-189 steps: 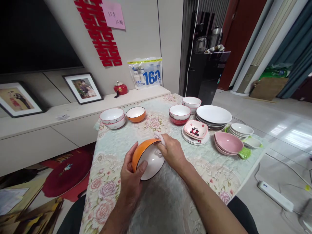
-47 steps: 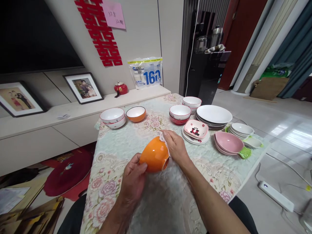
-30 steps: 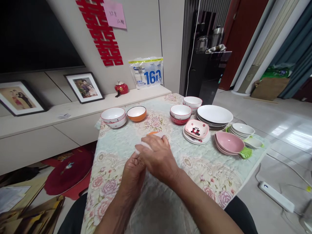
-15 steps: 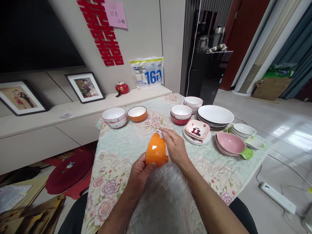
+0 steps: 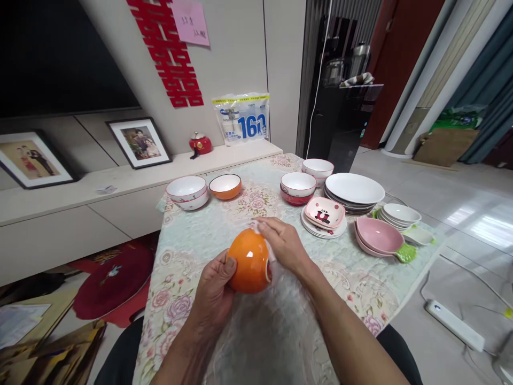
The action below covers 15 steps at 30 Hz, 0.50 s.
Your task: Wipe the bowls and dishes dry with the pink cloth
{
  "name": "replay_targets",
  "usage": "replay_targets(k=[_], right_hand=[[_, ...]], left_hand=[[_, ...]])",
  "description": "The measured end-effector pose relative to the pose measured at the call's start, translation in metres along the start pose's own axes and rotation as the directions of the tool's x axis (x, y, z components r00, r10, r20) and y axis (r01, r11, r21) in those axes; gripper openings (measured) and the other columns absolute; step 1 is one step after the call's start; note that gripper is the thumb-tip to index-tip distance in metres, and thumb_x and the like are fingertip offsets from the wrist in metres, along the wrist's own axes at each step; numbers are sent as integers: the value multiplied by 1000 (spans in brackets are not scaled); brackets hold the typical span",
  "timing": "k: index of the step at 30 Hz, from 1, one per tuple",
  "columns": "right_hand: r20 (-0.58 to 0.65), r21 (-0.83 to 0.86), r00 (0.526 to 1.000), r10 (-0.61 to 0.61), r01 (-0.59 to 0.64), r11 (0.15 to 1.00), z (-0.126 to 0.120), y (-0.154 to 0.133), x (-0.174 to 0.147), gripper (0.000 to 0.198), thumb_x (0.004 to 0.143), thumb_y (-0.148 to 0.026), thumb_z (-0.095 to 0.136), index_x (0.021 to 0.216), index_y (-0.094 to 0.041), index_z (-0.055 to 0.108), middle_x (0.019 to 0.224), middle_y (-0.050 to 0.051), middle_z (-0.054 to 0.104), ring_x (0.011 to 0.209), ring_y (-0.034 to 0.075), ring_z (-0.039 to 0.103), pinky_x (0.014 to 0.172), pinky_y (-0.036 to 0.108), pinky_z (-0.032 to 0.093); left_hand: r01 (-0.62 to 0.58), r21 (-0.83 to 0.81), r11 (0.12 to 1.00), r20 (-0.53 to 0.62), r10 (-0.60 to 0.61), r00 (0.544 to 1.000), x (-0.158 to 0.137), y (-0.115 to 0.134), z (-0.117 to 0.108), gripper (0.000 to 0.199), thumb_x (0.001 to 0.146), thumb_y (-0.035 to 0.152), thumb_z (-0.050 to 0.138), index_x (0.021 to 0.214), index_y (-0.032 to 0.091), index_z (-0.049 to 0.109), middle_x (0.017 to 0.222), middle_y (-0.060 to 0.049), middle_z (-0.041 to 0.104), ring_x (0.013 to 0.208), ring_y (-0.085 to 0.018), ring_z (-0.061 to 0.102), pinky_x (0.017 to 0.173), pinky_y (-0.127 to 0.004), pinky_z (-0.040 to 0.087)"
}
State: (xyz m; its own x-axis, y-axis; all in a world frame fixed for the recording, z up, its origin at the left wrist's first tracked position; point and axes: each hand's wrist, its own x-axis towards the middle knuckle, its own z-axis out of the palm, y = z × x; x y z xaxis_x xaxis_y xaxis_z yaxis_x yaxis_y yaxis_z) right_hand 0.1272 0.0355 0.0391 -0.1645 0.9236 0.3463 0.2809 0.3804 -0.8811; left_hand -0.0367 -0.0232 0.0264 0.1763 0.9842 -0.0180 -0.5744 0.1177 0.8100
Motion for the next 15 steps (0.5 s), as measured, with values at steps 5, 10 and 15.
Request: replay_targets(k=[5, 10, 15], right_hand=[[-30, 56, 988, 152, -150, 987, -1, 10, -1, 41, 96, -50, 50, 101, -17, 74, 106, 8, 76, 103, 27, 68, 92, 40, 52], [96, -246, 952, -289, 304, 920, 6, -32, -14, 30, 101, -34, 48, 116, -21, 72, 125, 10, 70, 124, 24, 59, 107, 43, 43], [241, -223, 892, -382, 434, 873, 0, -38, -10, 29, 102, -31, 47, 119, -22, 69, 121, 9, 69, 118, 22, 60, 102, 39, 47]], left_hand=[[-26, 38, 999, -50, 28, 998, -1, -2, 0, 34, 80, 49, 74, 87, 17, 67, 81, -3, 65, 70, -14, 55, 70, -26, 45], [-51, 145, 988, -9, 53, 999, -4, -7, -5, 32, 87, 50, 66, 91, 18, 67, 82, -2, 65, 71, -15, 53, 69, -25, 43], [-65, 174, 983, 47, 58, 997, -1, -10, -10, 30, 89, 48, 65, 90, 18, 66, 77, 0, 62, 68, -13, 50, 63, -24, 40]])
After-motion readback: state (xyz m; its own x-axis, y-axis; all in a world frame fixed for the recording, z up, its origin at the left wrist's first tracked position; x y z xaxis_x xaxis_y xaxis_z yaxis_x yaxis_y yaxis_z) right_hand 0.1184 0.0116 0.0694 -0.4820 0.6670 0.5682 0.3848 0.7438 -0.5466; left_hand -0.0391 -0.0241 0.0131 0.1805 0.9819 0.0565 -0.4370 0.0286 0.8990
